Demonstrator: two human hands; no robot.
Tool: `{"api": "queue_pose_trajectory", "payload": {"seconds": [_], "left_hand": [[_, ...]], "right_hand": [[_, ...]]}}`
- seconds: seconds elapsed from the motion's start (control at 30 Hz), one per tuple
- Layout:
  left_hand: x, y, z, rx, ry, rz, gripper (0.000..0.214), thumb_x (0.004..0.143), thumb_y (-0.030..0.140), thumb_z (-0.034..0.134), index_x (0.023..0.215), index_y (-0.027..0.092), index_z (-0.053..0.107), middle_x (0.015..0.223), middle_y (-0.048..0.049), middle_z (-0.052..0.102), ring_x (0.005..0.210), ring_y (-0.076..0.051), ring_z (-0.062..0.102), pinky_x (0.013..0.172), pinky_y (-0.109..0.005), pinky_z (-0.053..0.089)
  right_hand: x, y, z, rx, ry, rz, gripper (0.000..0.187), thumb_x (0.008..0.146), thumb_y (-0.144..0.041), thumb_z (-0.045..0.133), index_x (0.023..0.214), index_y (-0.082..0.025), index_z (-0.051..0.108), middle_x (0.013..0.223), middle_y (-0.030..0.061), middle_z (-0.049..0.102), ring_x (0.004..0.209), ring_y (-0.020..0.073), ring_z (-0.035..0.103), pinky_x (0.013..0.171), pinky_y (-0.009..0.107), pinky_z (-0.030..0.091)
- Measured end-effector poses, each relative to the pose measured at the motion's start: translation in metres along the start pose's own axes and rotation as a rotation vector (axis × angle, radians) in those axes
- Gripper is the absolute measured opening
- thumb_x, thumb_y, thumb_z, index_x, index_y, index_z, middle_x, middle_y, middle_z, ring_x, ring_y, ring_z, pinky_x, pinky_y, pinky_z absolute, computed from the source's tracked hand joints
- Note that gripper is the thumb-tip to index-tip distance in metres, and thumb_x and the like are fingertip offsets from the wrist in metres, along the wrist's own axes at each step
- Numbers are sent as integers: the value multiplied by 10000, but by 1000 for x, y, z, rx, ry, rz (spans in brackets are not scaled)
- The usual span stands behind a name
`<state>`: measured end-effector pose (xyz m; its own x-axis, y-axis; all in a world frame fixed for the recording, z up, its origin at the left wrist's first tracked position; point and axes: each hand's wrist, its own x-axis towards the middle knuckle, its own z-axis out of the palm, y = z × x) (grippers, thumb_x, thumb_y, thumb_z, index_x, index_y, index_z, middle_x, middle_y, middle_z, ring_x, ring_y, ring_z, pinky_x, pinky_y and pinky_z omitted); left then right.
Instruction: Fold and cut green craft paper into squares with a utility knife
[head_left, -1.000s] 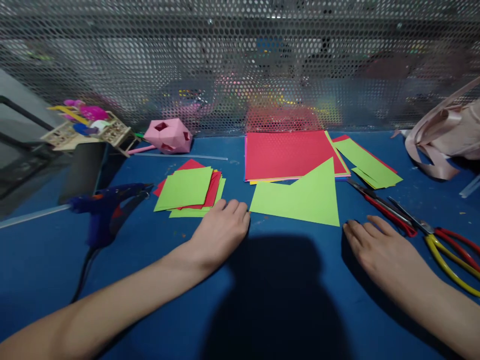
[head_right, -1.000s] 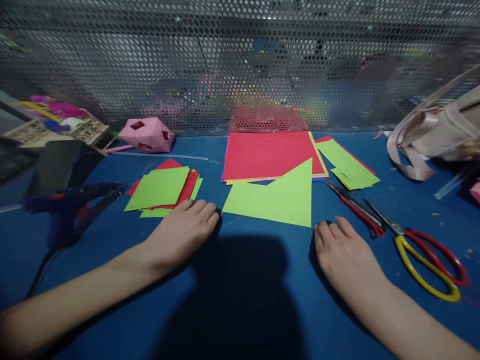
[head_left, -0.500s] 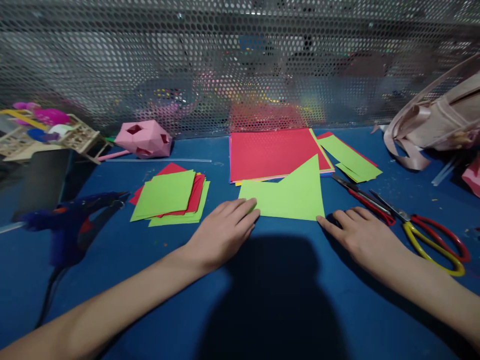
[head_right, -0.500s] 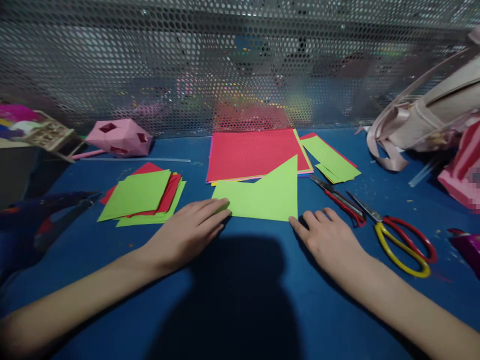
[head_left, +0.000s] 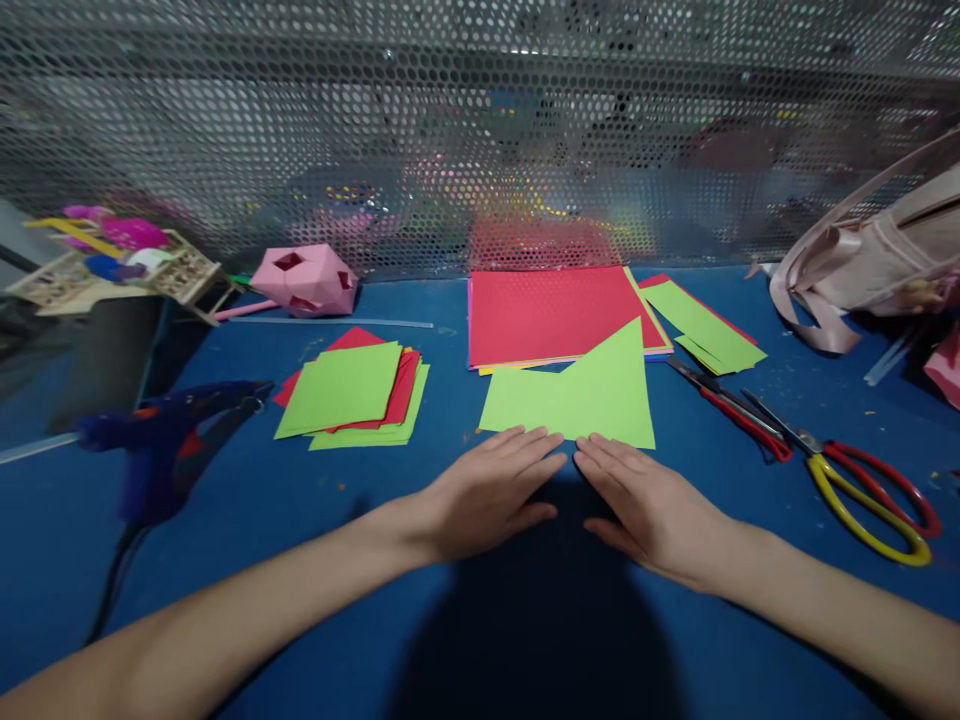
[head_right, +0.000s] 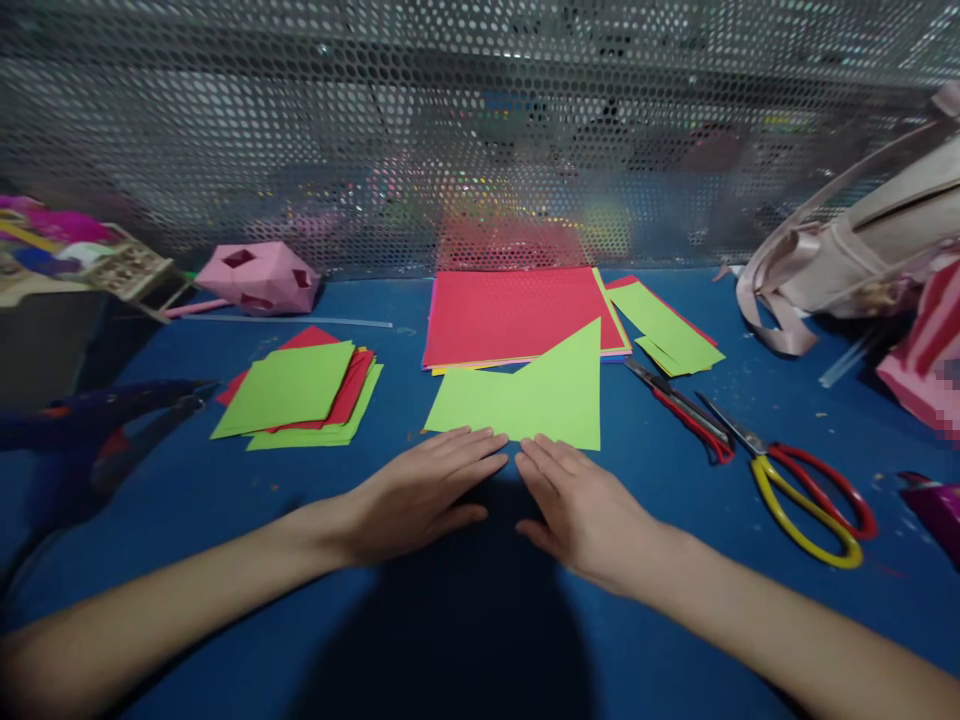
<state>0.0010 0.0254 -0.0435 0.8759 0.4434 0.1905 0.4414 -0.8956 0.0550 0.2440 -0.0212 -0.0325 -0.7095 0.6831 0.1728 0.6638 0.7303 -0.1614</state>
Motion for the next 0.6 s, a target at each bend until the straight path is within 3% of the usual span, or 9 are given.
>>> {"api": "queue_pose_trajectory", "payload": {"seconds": [0.1, 0.23, 0.3, 0.43, 0.6], "left_hand": [[0, -6, -7, 14, 50, -80, 360, 1001, 389, 405, 1194, 142, 583, 1206, -126, 657, 1077, -230, 633, 912, -352, 518], [-1, -24, -14, 84, 31, -198, 359, 1023, 339, 332, 1049, 163, 644, 958, -91, 675, 859, -209, 632, 774, -342, 523], [-2, -36, -13, 54, 70, -277, 350, 1017, 346, 351, 1067, 157, 641, 1004, -102, 660, 928, -229, 612, 824, -375, 518], [1, -54, -7, -56, 164, -379, 395, 981, 386, 451, 1253, 120, 558, 1386, -169, 508, 1309, -290, 450, 1073, -472, 402], [5, -57, -1, -148, 64, -427, 515, 969, 444, 465, 1368, 118, 466, 1497, -175, 414, 1401, -279, 370, 1150, -490, 309]], "right_hand": [[-3, 1, -9, -60, 29, -2, 456, 918, -276, 547, 1289, -11, 556, 1306, 252, 604, 1241, 346, 563, 982, 490, 527], [-8, 10, -30, -150, -15, 11, 330, 968, -255, 472, 1207, -72, 608, 1149, 191, 703, 1014, 283, 689, 865, 446, 583], [-11, 20, -38, -154, -7, 41, 320, 989, -261, 432, 1205, -107, 609, 1140, 168, 708, 983, 255, 694, 854, 433, 583], [-15, 45, -33, -193, 112, 208, 392, 980, -330, 453, 1279, -102, 561, 1322, 213, 603, 1211, 302, 586, 983, 511, 505], [-16, 58, -12, -154, 38, 300, 566, 954, -414, 488, 1382, -45, 461, 1425, 252, 499, 1327, 350, 475, 1043, 548, 449]]}}
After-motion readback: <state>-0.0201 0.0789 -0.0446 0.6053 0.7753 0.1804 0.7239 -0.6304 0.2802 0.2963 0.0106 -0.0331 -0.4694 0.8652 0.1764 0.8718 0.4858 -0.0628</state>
